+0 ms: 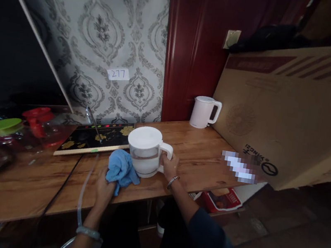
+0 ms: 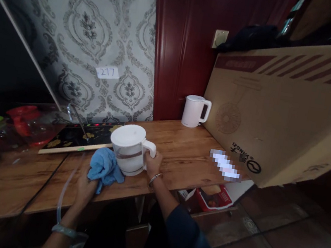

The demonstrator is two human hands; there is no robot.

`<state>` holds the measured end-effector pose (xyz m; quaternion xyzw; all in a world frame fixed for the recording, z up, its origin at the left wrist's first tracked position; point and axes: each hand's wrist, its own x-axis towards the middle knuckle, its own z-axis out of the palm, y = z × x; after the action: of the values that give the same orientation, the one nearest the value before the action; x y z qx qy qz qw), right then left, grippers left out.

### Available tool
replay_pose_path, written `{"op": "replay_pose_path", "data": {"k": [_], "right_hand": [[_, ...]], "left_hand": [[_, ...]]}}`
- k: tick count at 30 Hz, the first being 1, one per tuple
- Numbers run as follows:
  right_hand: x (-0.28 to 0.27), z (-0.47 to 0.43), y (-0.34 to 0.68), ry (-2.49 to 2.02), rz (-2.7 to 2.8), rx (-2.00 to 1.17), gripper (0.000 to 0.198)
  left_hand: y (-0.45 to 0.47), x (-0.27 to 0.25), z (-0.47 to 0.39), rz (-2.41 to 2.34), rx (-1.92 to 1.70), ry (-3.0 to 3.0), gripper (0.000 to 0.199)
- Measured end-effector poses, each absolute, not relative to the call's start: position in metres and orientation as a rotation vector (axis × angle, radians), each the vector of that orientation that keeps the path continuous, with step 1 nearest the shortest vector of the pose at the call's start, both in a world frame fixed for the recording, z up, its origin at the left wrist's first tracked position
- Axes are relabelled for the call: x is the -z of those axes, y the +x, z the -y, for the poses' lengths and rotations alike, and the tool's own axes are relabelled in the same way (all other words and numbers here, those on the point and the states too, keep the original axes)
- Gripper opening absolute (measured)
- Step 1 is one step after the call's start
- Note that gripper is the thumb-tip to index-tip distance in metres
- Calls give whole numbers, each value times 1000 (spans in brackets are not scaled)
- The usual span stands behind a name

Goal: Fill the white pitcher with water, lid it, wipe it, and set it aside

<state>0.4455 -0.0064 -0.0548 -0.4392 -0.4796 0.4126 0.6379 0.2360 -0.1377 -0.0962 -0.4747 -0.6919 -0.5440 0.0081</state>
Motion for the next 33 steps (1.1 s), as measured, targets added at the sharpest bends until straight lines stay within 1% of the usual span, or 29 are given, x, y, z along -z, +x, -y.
{"op": "replay_pose_path", "data": {"k": [6,10,16,24,33], "right_hand": [[56,-21,456,-1045,1119,-797,38],[58,-38,471,-1076,1128,-731,38],[61,-67,499,-1116,1106,-624,37],[62,-114,544,-1292,989,-513,32],[67,-166,592,-1539,930,-353,38]], "left_hand": [[228,100,136,2132,1681,-1456,35],[225,101,137,2199,1676,-1463,43],[221,106,136,2234,1718,-1464,46],[218,104,136,2244,1685,-1425,42],[218,99,140,2342,1713,-1390,34]]}}
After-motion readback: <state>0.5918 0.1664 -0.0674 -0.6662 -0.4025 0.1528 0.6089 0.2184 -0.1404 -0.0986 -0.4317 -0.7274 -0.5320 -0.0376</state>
